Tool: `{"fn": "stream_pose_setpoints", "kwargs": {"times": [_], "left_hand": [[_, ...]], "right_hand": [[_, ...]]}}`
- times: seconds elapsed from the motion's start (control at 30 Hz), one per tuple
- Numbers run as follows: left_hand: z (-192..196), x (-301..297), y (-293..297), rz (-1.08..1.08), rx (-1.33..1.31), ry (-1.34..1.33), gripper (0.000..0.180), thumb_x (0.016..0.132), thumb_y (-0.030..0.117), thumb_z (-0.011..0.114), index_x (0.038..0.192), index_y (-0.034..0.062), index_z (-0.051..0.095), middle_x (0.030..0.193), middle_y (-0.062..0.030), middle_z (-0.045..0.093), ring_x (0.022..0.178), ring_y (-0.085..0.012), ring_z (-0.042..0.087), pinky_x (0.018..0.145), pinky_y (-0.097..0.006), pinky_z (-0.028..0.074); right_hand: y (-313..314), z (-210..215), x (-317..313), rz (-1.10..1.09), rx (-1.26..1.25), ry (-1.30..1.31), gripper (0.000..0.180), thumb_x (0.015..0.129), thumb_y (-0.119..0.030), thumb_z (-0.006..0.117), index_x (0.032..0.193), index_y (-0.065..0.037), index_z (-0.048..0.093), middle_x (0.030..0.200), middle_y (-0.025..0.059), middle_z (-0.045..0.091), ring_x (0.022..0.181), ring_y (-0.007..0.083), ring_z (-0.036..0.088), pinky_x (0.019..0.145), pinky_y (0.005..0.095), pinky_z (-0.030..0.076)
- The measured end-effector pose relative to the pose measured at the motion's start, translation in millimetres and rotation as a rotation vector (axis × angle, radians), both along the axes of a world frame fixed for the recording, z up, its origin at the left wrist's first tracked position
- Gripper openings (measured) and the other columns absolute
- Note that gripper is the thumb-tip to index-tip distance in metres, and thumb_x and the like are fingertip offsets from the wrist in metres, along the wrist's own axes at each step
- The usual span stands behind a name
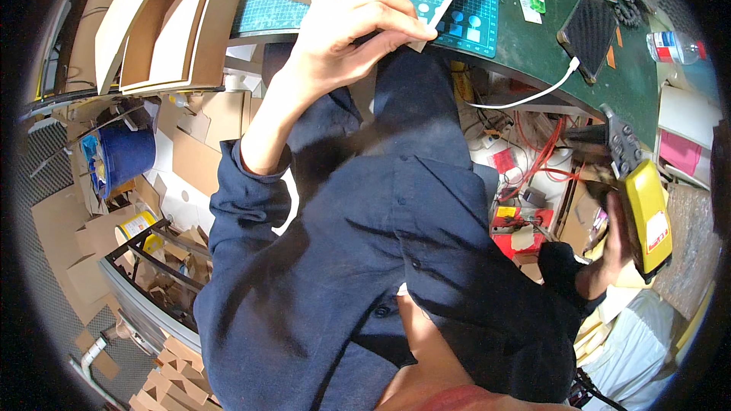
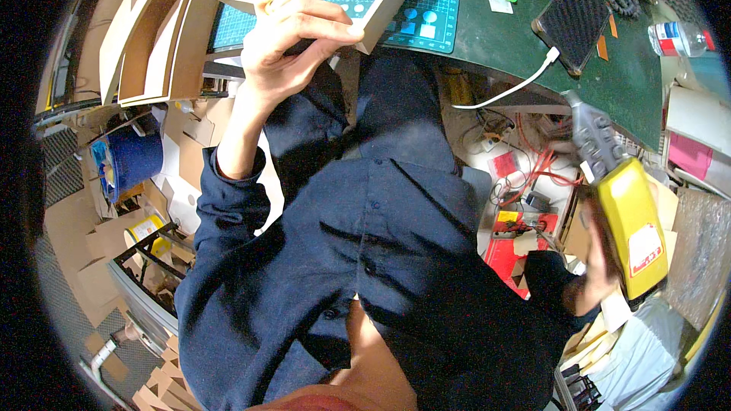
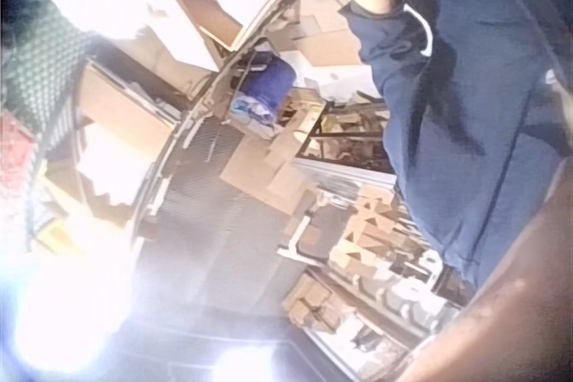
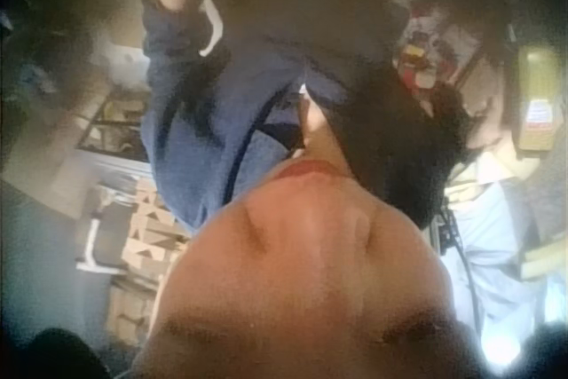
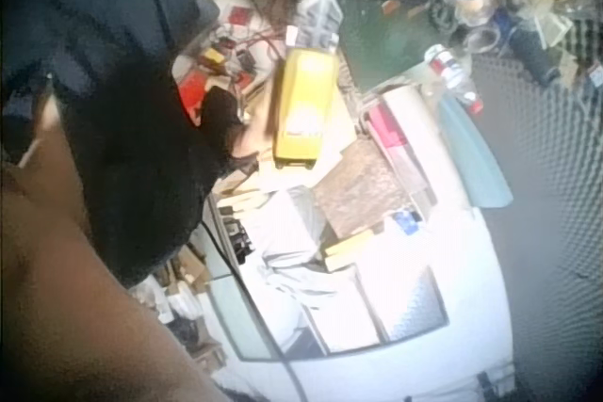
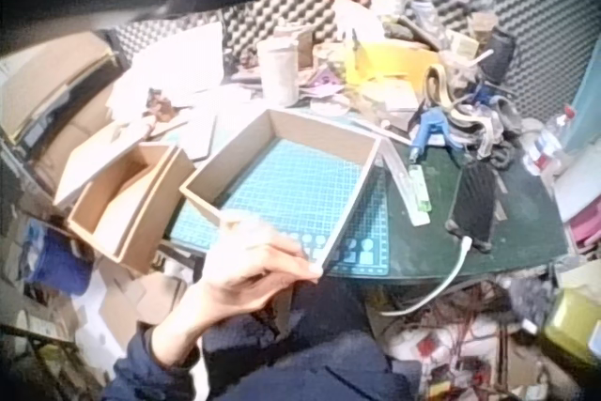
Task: The person assembles a small cardboard box by folding flaps and securing them with a yellow staple gun. They repeatedly pick up the box, align edges, and apply staples to hold the structure together.
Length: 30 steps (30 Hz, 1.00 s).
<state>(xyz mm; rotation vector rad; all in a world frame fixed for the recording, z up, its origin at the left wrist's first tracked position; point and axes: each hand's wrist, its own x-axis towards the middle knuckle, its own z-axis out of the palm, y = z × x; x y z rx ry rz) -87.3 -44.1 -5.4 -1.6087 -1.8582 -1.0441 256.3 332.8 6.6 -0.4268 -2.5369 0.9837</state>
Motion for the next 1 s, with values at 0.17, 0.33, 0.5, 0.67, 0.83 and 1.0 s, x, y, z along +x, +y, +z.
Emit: {"fn": "stream_pose_setpoints", "kwargs": {"times": [0.17,0.33,0.5,0.67,0.83,1.0], "left_hand": [[3,-1,0,-0.012,-0.018,0.003,0.026,0.073,0.001,0.081,0.096,0.0118,0.075,0.089,0.0005,0.073,0.081,-0.0128,0.065,0.086,-0.028,0.038],[0,1,-2,-0.009,-0.017,-0.009,0.027,0.073,0.000,0.081,0.096,0.0118,0.075,0.089,0.0003,0.073,0.081,-0.0131,0.066,0.086,-0.028,0.039],[4,1,-1,-0.006,-0.024,-0.021,0.026,0.072,0.001,0.082,0.094,0.0117,0.075,0.089,-0.0004,0.073,0.080,-0.0135,0.066,0.085,-0.028,0.039],[4,3,-2,0.005,-0.033,-0.033,0.026,0.071,0.000,0.083,0.093,0.0113,0.076,0.088,-0.0007,0.073,0.080,-0.0140,0.066,0.085,-0.028,0.040],[4,2,-2,-0.008,-0.032,-0.033,0.026,0.071,0.000,0.082,0.093,0.0109,0.075,0.087,-0.0012,0.073,0.080,-0.0144,0.066,0.084,-0.028,0.040],[5,1,-1,-0.021,-0.029,-0.030,0.025,0.072,0.000,0.082,0.094,0.0109,0.075,0.087,-0.0016,0.073,0.079,-0.0144,0.067,0.082,-0.028,0.041]], "right_hand": [[-64,-72,-28,0.134,-0.385,0.068,0.045,0.084,-0.005,0.077,0.126,-0.002,0.061,0.124,0.0100,0.064,0.109,0.0218,0.063,0.095,0.0371,0.051],[-119,-71,-123,0.312,-0.433,-0.007,0.041,0.081,-0.006,0.082,0.120,-0.001,0.067,0.118,0.0081,0.070,0.110,0.0170,0.066,0.098,0.0317,0.049],[-142,-81,-147,0.242,-0.645,-0.008,0.041,0.081,-0.006,0.082,0.119,-0.002,0.067,0.118,0.0074,0.072,0.110,0.0163,0.067,0.101,0.0311,0.046],[-148,-78,-156,0.269,-0.556,-0.093,0.040,0.082,-0.009,0.081,0.119,-0.003,0.068,0.118,0.0062,0.072,0.110,0.0158,0.067,0.103,0.0322,0.045],[-144,-93,-157,0.328,-0.574,-0.068,0.034,0.083,-0.013,0.080,0.115,-0.007,0.072,0.117,0.0052,0.073,0.112,0.0180,0.065,0.109,0.0357,0.039],[-143,-103,-157,0.359,-0.528,-0.025,0.031,0.084,-0.018,0.079,0.113,-0.010,0.073,0.118,0.0041,0.072,0.117,0.0209,0.061,0.114,0.0395,0.032]]}}
